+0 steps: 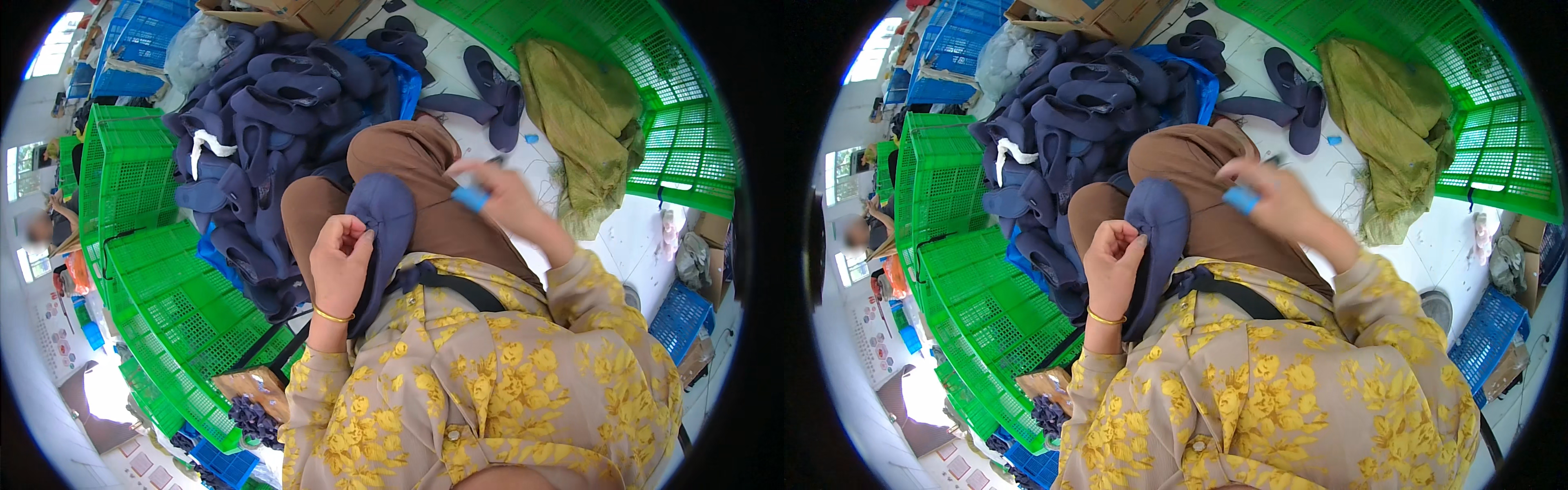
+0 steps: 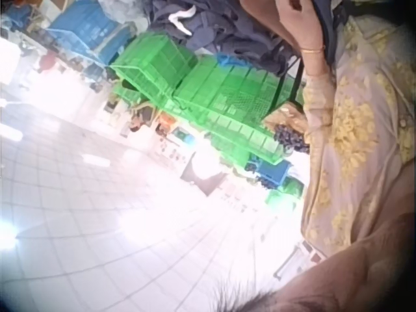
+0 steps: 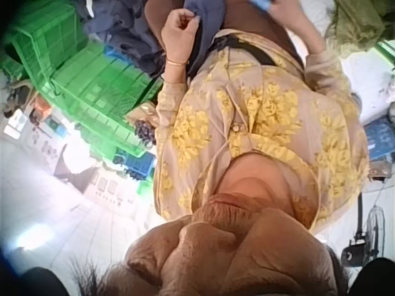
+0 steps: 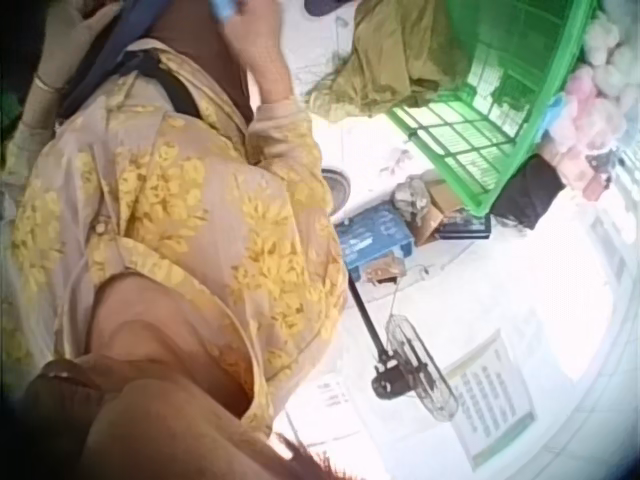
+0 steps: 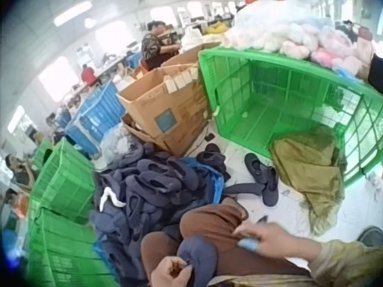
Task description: The person sits on the floor and uses scissors to trim excess threads and fabric from the edges of a dark blue slip-on shoe. They repeatedly pick up shoes from a nearby pile, trim specific areas, and place them back down.
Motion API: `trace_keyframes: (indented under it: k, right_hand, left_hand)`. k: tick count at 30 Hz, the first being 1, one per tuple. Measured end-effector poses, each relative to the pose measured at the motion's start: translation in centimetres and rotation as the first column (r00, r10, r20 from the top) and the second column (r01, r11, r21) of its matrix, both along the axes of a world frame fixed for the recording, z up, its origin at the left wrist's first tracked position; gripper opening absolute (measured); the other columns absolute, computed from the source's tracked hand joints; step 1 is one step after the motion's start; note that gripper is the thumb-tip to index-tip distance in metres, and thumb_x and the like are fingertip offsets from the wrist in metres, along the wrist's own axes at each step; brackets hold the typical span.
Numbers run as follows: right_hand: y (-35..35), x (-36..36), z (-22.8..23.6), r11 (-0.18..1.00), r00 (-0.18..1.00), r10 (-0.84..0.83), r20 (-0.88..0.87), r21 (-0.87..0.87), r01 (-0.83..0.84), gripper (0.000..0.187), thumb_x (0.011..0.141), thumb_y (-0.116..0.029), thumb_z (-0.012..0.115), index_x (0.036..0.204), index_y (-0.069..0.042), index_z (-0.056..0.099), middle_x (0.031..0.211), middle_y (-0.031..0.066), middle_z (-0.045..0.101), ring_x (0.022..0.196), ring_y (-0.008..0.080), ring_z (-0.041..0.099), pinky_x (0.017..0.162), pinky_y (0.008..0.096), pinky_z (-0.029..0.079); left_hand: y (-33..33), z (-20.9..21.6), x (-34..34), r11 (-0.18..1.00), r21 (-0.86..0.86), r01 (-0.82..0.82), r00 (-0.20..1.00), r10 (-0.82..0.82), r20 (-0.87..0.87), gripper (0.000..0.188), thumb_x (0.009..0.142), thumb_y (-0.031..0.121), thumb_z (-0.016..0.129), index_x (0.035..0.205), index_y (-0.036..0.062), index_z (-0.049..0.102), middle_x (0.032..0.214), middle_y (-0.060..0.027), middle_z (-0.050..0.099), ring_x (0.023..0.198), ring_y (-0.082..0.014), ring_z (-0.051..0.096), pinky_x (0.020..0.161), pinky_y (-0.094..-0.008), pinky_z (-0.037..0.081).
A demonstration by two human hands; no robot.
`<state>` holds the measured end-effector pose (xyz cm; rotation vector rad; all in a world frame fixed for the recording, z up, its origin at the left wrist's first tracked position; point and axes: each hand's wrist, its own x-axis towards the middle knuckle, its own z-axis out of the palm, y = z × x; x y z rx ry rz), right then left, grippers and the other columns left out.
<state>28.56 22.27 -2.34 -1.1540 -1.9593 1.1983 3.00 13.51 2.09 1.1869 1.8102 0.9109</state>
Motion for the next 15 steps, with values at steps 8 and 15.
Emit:
trace_keyframes:
  k: [8, 15]
  right_hand:
    - [-3.2, -4.4, 3.4, 0.934, 0.943, 0.214, -0.253, -0.231, -0.274, 0.014, 0.081, -0.008, 0.065, 0.094, -0.005, 0.063, 0.085, 0.0111, 0.065, 0.076, 0.0281, 0.063, 0.065, 0.0345, 0.048]
    - [-3.7, -4.9, 4.5, 0.931, 0.932, 0.325, -0.160, -0.123, -0.345, 0.020, 0.082, -0.003, 0.059, 0.102, -0.006, 0.059, 0.087, 0.0109, 0.061, 0.079, 0.0304, 0.061, 0.068, 0.0376, 0.048]
  left_hand:
    - [-0.5, 1.0, 0.5, 0.996, 0.010, 0.086, 0.993, -0.085, -0.084, 0.006, 0.078, 0.002, 0.067, 0.080, -0.0009, 0.063, 0.074, -0.0055, 0.058, 0.061, -0.0102, 0.055, 0.058, -0.0228, 0.044]
    - [-0.2, 1.8, 0.5, 0.984, -0.033, 0.176, 0.981, -0.178, -0.077, 0.007, 0.078, 0.006, 0.071, 0.078, 0.0005, 0.067, 0.073, -0.0056, 0.059, 0.063, -0.0107, 0.056, 0.059, -0.0238, 0.045]
